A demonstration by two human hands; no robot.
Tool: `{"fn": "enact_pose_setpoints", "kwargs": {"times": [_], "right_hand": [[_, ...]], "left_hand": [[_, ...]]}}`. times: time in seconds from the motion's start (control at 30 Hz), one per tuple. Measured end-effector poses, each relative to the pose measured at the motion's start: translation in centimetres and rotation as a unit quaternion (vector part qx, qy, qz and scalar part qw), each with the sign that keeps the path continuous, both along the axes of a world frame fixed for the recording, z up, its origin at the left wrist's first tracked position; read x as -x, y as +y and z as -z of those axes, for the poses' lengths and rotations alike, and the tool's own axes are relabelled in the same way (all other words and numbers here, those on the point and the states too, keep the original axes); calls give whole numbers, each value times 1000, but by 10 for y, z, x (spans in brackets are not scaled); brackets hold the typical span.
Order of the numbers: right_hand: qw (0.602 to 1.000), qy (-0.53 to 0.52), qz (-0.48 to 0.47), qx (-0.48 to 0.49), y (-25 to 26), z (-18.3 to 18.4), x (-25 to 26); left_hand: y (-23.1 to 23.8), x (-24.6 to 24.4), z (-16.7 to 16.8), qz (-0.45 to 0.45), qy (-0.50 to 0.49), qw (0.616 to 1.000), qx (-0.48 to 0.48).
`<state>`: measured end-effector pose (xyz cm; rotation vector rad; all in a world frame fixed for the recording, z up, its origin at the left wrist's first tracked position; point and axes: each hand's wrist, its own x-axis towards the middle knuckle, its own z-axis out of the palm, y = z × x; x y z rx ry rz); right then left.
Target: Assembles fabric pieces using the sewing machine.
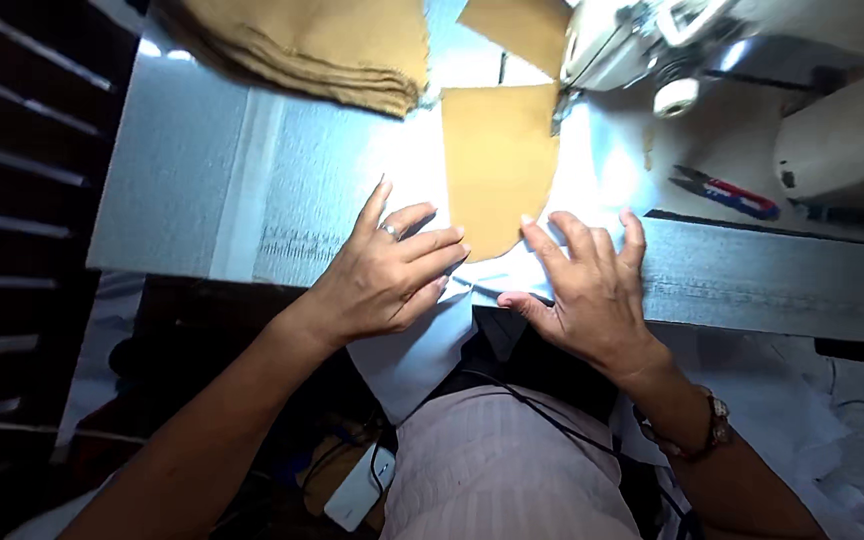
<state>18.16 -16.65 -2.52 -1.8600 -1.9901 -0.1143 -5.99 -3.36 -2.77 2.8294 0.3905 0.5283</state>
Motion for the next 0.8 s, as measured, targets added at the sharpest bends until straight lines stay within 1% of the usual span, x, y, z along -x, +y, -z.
{"fn": "enact_pose_setpoints", "kwargs": {"times": [0.17, 0.3, 0.43, 0.57, 0.63, 0.7, 0.8], "right_hand": [[1000, -14, -14, -5, 7, 7, -4], [1000, -17, -15, -1, 17, 8, -12], [999, -24, -33, 35, 28, -2, -32], [996, -18, -81, 28, 38, -7, -56], [991, -1, -135, 22, 28, -17, -53], [987, 18, -159, 19, 29, -16, -41], [990, 8, -137, 18, 29, -16, -31]], "left_hand": [[7, -4, 0, 18, 3, 999, -27], [12, -12, 0, 16, 9, 999, -36], [19, -30, -1, 1, 13, 999, -35], [26, -49, -6, 4, 27, 999, -31], [27, -58, -6, 4, 26, 999, -38], [27, -66, -5, 0, 19, 999, -47], [28, -76, -3, -6, 16, 998, -54]]}}
